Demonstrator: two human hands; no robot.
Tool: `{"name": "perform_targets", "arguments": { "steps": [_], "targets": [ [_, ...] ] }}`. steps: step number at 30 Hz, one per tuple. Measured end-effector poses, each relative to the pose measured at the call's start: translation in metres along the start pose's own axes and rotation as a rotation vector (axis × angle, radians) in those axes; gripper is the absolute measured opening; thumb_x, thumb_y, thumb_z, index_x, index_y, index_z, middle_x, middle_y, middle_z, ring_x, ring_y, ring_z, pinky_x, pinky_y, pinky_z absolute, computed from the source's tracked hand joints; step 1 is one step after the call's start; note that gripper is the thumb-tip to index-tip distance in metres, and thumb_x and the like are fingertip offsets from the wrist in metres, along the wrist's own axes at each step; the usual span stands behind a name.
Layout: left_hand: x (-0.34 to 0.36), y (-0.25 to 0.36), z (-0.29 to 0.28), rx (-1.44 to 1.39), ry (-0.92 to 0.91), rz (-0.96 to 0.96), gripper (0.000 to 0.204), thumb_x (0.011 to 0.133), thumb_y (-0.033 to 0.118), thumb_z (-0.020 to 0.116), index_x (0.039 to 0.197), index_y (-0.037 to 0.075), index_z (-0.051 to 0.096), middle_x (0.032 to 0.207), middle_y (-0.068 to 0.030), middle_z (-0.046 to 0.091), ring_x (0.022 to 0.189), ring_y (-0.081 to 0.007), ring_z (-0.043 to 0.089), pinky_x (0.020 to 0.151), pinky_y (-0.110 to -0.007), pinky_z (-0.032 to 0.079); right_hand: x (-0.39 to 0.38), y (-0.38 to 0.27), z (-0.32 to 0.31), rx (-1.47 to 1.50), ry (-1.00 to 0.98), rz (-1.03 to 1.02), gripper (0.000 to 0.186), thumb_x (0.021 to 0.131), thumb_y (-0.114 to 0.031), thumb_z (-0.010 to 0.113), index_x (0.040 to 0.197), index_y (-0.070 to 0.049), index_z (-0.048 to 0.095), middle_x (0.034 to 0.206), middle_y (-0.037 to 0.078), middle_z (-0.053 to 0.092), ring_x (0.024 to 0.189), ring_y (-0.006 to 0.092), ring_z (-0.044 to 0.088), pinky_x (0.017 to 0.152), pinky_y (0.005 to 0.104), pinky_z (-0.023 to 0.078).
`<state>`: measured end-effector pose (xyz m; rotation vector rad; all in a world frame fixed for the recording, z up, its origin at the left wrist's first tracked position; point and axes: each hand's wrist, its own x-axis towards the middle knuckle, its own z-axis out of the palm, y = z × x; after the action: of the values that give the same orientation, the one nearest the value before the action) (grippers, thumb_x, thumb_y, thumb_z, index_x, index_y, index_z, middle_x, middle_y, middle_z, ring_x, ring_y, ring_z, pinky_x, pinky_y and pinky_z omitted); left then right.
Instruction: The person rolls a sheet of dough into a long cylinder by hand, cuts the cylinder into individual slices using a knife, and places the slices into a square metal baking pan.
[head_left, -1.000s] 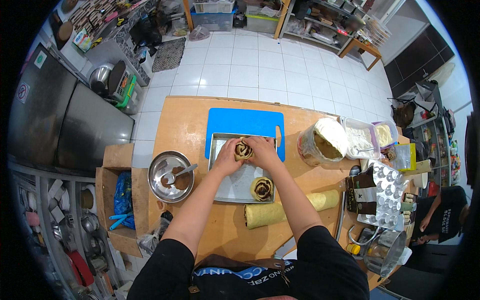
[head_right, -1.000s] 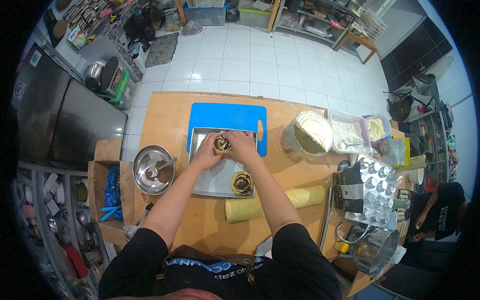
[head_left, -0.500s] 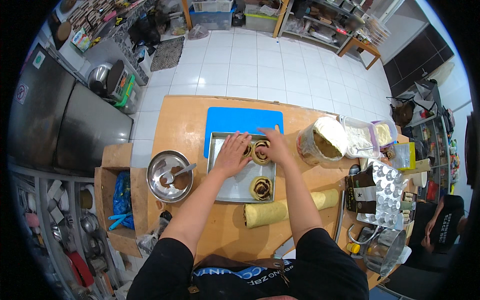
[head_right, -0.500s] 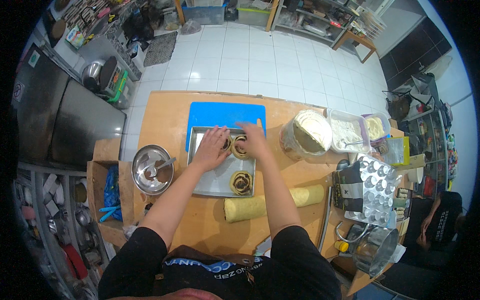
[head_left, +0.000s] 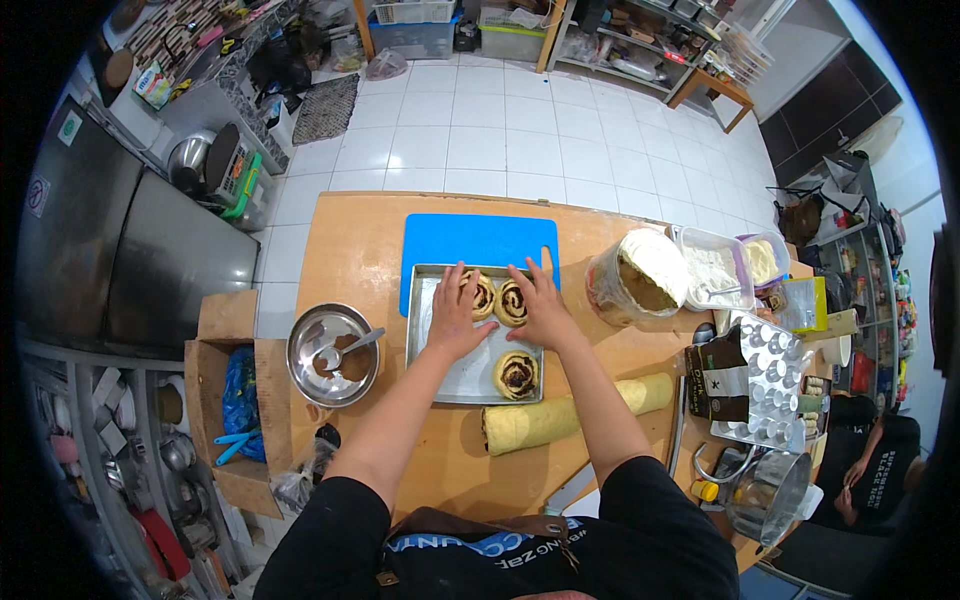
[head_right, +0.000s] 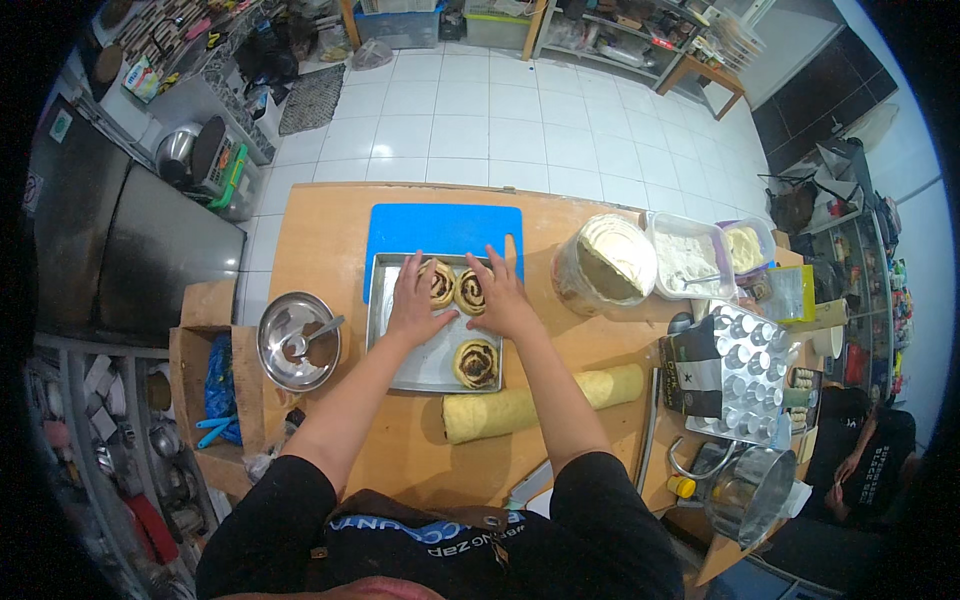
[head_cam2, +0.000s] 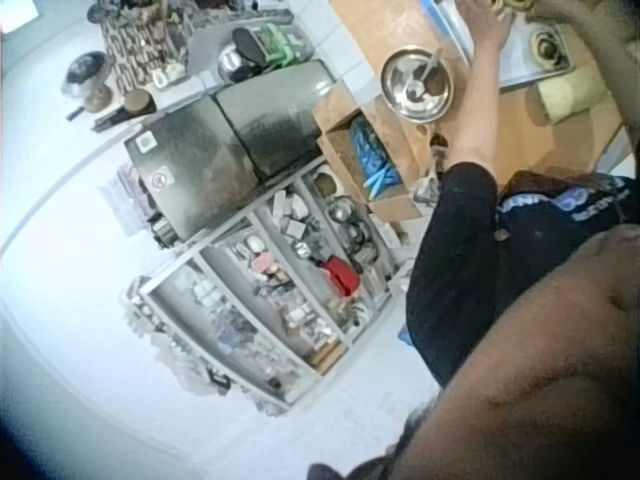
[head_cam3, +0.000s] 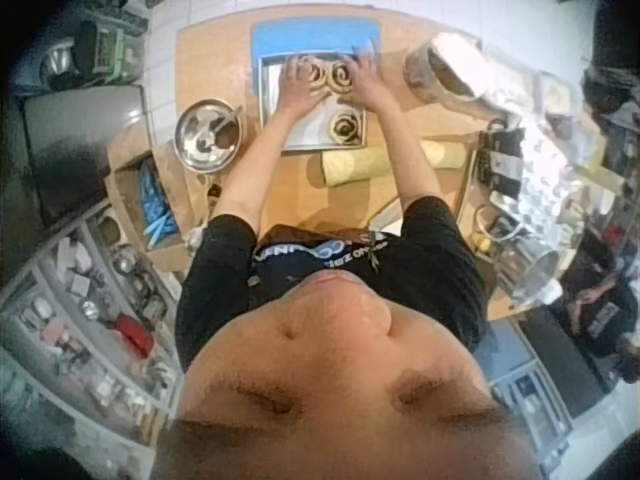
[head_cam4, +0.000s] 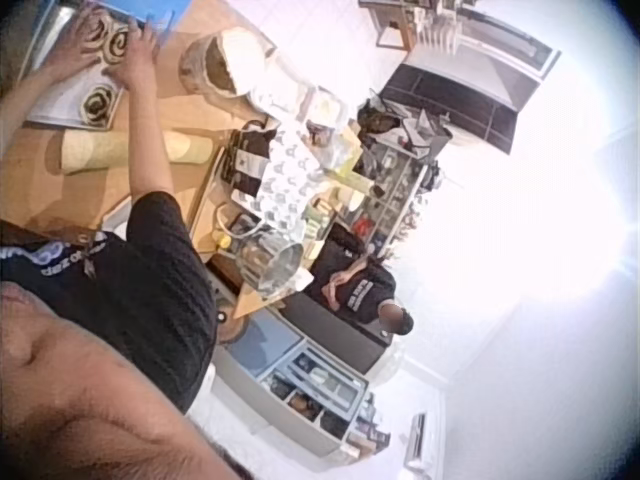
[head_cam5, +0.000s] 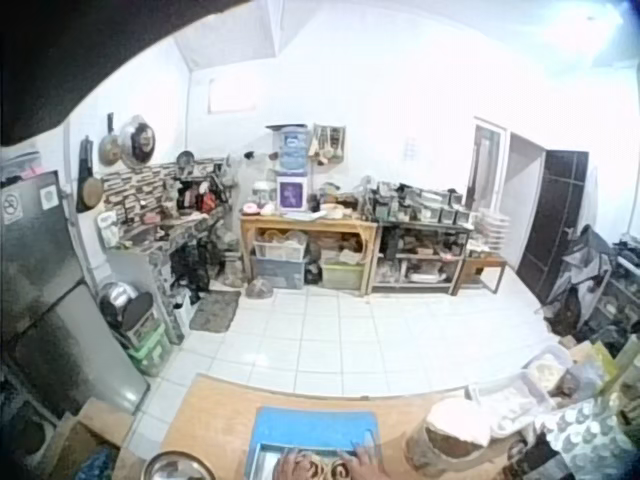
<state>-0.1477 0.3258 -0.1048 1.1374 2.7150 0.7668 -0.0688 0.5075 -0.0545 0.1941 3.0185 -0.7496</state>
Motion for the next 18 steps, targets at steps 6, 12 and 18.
{"name": "perform_targets", "arguments": {
  "steps": [6,12,18],
  "targets": [
    [-0.003,-0.005,0.013,-0.136,0.18,0.047,0.108,0.067,0.034,0.086,0.149,0.017,0.017,0.153,-0.0158,0.016,0.143,-0.0381,0.013,0.117,-0.049,0.021,0.009,0.012,0.011,0.087,0.058,0.094,0.109,0.059,-0.019,0.089,0.149,-0.018,0.027,0.147,0.019,0.033,0.132,0.0411,0.035,0.108,0.0468,0.037],
    [-0.007,0.002,0.002,-0.026,0.207,0.036,0.106,0.068,0.038,0.084,0.149,0.016,0.019,0.152,-0.0148,0.018,0.142,-0.0383,0.018,0.114,-0.051,0.023,-0.006,0.005,-0.009,0.041,0.157,0.004,0.097,0.066,-0.018,0.084,0.147,-0.017,0.032,0.144,0.018,0.038,0.131,0.0401,0.038,0.105,0.0446,0.039],
    [-0.019,0.033,-0.014,-0.248,-0.123,0.16,0.016,0.085,0.019,0.066,0.086,0.004,0.062,0.083,-0.0135,0.06,0.084,-0.032,0.059,0.075,-0.04,0.047,-0.03,0.017,-0.032,0.017,-0.183,0.063,0.036,0.072,-0.011,0.07,0.107,-0.008,0.068,0.109,0.009,0.065,0.105,0.0271,0.059,0.093,0.0464,0.041]
  ]
}}
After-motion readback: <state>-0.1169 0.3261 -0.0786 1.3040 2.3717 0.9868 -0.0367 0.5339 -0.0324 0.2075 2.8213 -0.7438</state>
